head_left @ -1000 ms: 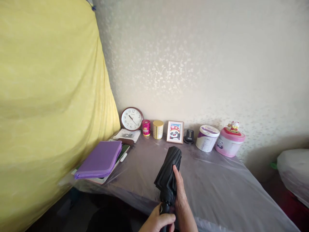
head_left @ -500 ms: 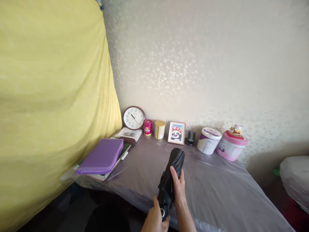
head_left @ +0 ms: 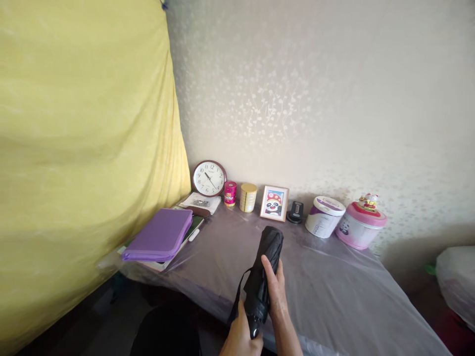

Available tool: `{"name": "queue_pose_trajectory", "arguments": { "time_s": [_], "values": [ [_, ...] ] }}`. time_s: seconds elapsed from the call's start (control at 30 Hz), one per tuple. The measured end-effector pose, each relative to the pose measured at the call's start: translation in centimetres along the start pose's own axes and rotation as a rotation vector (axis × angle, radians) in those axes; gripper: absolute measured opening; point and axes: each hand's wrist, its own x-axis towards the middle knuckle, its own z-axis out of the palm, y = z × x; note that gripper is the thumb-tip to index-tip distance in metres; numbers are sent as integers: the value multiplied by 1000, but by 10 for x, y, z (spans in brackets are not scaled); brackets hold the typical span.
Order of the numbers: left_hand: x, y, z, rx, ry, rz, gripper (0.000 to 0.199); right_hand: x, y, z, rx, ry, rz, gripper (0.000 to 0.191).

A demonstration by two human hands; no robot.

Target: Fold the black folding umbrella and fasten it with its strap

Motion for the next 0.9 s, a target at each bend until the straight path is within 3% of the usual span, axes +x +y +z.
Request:
{"name": "queue_pose_trajectory", "arguments": {
  "time_s": [0.1,0.17,0.27,0.37,0.43,0.57,0.67,0.77,0.9],
  "values": [
    [0,-5,0,240,44,-113,73,-1,3,1,3,6,18,62],
    [-3,-2,-4,233,38,-83,72,-1,4,0,22,6,69,61],
    [-7,7,-13,-76,-151,2,70,-1,7,-3,42,15,132,60],
    [-10,17,-18,-450,-383,4,70,-1,7,-5,47,24,144,59],
    [-10,20,-18,-534,-425,-8,71,0,6,-5,18,18,132,58],
    [-11,16,-10,-418,-335,-43,74,3,8,-4,-125,48,53,59],
    [-8,5,-4,-286,-198,13,82,7,15,-6,-143,70,5,61],
    [-6,-5,-2,-61,-53,38,87,10,24,-7,-106,80,1,63],
    [-8,-6,-1,309,-22,-56,83,12,34,-7,-103,118,18,67]
  ]
}}
